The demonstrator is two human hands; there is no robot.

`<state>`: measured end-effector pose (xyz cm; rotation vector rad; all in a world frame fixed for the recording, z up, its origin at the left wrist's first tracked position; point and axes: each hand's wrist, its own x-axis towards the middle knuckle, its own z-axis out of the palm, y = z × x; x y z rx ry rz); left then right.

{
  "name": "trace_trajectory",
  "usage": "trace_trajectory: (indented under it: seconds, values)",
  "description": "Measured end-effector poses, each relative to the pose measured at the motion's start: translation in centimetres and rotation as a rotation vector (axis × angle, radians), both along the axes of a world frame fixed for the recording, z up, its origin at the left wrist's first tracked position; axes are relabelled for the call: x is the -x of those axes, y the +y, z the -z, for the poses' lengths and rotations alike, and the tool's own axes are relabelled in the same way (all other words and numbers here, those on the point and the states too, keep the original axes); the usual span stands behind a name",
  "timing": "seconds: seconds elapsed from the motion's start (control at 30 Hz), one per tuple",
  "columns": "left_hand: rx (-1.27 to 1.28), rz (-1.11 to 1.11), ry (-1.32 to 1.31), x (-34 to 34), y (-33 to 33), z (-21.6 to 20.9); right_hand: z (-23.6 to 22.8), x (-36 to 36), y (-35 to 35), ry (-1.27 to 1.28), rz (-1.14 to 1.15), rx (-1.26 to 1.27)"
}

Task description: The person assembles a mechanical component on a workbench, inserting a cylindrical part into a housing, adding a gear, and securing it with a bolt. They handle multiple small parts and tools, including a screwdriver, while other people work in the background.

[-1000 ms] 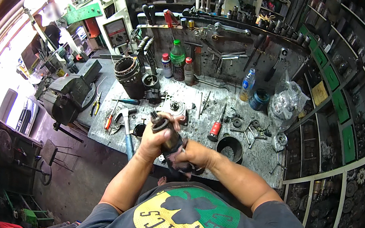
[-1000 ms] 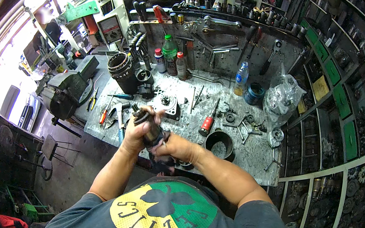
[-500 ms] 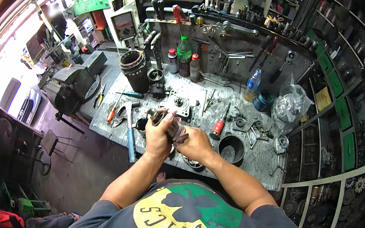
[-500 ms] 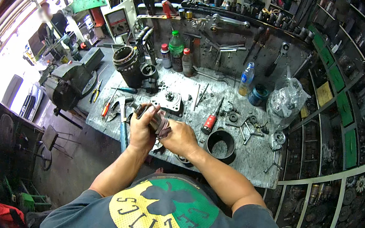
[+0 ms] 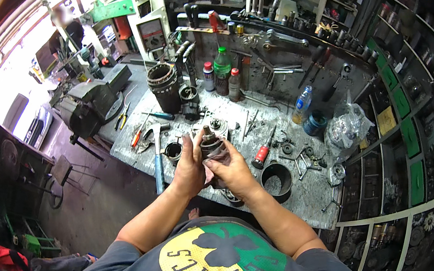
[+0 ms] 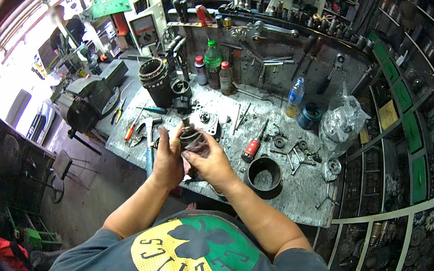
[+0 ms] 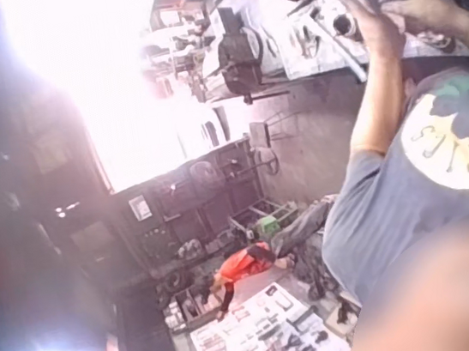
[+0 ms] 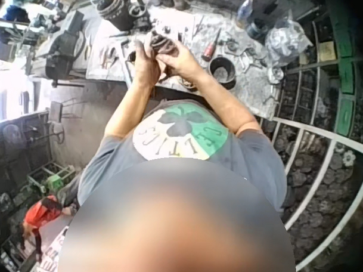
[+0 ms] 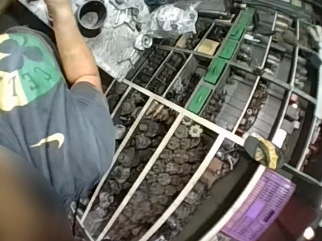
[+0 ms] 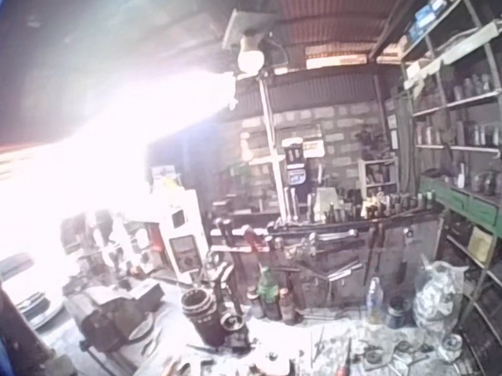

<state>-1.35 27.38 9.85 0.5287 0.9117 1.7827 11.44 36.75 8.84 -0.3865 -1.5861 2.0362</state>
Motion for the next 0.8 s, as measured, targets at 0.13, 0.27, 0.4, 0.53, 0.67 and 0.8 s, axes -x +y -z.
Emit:
trace_trajectory:
  seconds: [0.13,0.27,0.4,0.53,0.67,0.8]
  values:
    - [0.206,-0.122,0.124,0.0,-0.1,0.1,1.0,-1.2,-0.4,0.221,-0.218,0.774]
    - [0.025,-0.047,-0.364,-2.3,-0.2,1.4,0.2,-0.3,1.0,0.046,0.097,-0.547]
    - [-0.23,-0.001,0.043,-2.3,-1.8,1.3,0.2,0.6,3.2,-0.042,0.244,-0.864]
    - [-0.137,-0.008,0.089,0.4,-1.8,0.8,1.0,-0.2,2.4,-0.033,-0.203,-0.328]
    - [0.067,-0.205,0.228,0.2,-0.5,1.7,1.8,0.7,-1.8,0.108,-0.114,0.183]
    - [0.106,-0.329,0.534,-0.5,-0.4,1.8,2.1,1.2,-2.6,0.102,0.007,0.356]
